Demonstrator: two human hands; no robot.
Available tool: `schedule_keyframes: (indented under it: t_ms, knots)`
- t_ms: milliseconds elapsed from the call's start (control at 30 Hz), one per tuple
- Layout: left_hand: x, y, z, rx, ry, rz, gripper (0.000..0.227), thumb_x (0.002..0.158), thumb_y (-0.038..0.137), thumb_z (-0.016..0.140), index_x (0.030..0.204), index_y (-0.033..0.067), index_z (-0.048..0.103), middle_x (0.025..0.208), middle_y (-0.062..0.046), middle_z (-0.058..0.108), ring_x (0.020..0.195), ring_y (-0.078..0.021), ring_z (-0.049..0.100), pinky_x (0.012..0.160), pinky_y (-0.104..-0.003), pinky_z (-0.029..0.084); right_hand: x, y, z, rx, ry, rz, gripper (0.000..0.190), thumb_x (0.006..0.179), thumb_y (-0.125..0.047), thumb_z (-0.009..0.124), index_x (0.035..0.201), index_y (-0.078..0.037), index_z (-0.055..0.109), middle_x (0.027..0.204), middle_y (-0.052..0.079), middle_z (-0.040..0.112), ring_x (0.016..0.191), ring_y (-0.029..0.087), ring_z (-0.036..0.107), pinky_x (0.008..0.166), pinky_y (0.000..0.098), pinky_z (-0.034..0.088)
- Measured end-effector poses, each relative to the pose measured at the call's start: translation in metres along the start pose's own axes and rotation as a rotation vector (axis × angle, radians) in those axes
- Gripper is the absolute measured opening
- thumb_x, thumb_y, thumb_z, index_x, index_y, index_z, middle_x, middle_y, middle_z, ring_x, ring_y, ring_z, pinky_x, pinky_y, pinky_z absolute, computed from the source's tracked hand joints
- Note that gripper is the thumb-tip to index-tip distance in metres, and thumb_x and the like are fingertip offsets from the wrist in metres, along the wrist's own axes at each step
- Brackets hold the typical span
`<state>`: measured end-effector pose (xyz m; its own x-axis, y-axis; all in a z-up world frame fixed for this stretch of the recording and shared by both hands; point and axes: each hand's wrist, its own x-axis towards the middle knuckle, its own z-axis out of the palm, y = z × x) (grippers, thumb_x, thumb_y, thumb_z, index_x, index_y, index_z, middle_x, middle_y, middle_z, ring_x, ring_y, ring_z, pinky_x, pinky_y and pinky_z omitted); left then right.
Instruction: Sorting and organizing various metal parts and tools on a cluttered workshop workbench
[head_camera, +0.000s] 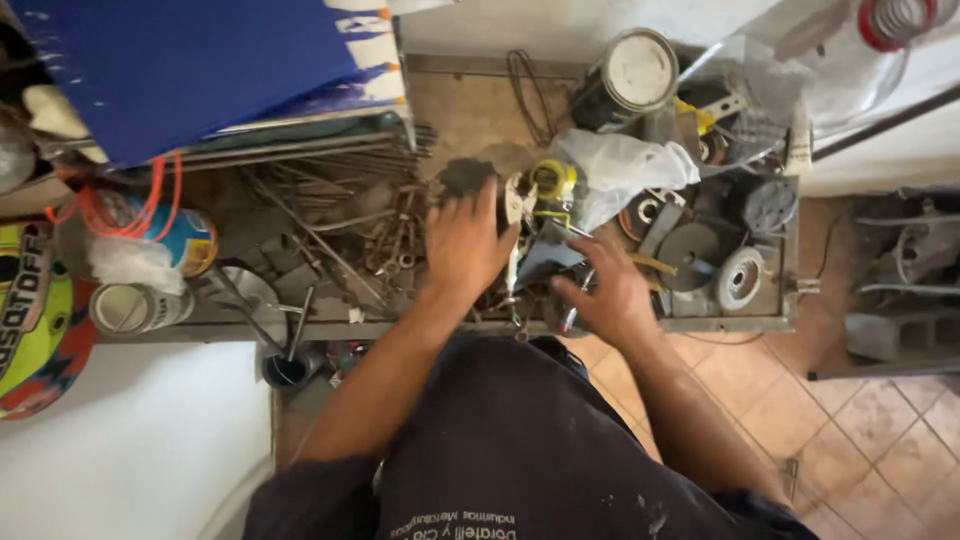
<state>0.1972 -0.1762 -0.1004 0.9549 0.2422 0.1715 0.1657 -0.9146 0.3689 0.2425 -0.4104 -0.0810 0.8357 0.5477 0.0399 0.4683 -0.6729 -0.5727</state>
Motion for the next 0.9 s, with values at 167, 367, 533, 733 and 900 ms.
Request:
schedule_keyframes:
  t_ms: [167, 367, 533, 733, 900]
  knots:
    - [0.032, 0.022, 0.027, -0.071, 0.072, 0.019, 0.092, 0.074, 0.032, 0.088, 0.151, 0.003, 0.046, 0.096, -0.022, 0.073, 0.09, -0.0403, 0.071, 0.077, -0.054, 0.056, 0.009, 0.006, 0.011, -0.128, 0.224, -0.149, 0.071, 0.078, -0.045, 0.086, 0.133, -0.006, 0.064, 0.118, 0.016, 0.065, 0.11, 0.038, 0.065, 0.091, 0.0481, 0.051]
    - [0.044, 0.038, -0.017, -0.634, 0.078, -0.198, 0.068, 0.088, 0.013, 0.074, 0.149, 0.0038, 0.047, 0.124, -0.036, 0.064, 0.113, -0.0563, 0.063, 0.097, -0.065, 0.05, 0.028, 0.068, 0.019, -0.188, 0.119, -0.117, 0.059, 0.081, -0.05, 0.083, 0.127, -0.016, 0.067, 0.11, 0.006, 0.07, 0.105, 0.031, 0.069, 0.085, 0.046, 0.054]
    - [0.035, 0.011, -0.054, -0.671, 0.431, -0.28, 0.044, 0.085, 0.016, 0.082, 0.124, -0.0009, 0.07, 0.118, -0.031, 0.069, 0.115, -0.0491, 0.065, 0.101, -0.054, 0.051, 0.053, 0.106, 0.017, -0.132, -0.047, -0.189, 0.034, 0.08, -0.034, 0.084, 0.106, -0.016, 0.073, 0.092, 0.008, 0.07, 0.091, 0.035, 0.071, 0.078, 0.0509, 0.056]
    - [0.016, -0.013, -0.076, -1.973, 0.55, -0.303, 0.027, 0.101, 0.025, 0.073, 0.122, 0.02, 0.058, 0.114, -0.022, 0.074, 0.09, -0.0397, 0.074, 0.07, -0.052, 0.063, 0.073, 0.089, -0.025, -0.063, -0.209, -0.052, 0.016, 0.101, -0.022, 0.065, 0.103, -0.009, 0.057, 0.093, 0.019, 0.072, 0.078, 0.046, 0.066, 0.067, 0.0554, 0.046]
    - [-0.003, 0.079, -0.135, -2.35, 0.391, -0.913, 0.041, 0.087, 0.045, 0.073, 0.113, 0.0146, 0.065, 0.121, -0.019, 0.074, 0.108, -0.0396, 0.074, 0.089, -0.068, 0.063, 0.074, 0.106, -0.026, -0.157, -0.175, -0.179, 0.026, 0.096, -0.053, 0.07, 0.104, -0.028, 0.07, 0.095, -0.002, 0.076, 0.095, 0.022, 0.074, 0.081, 0.0405, 0.057]
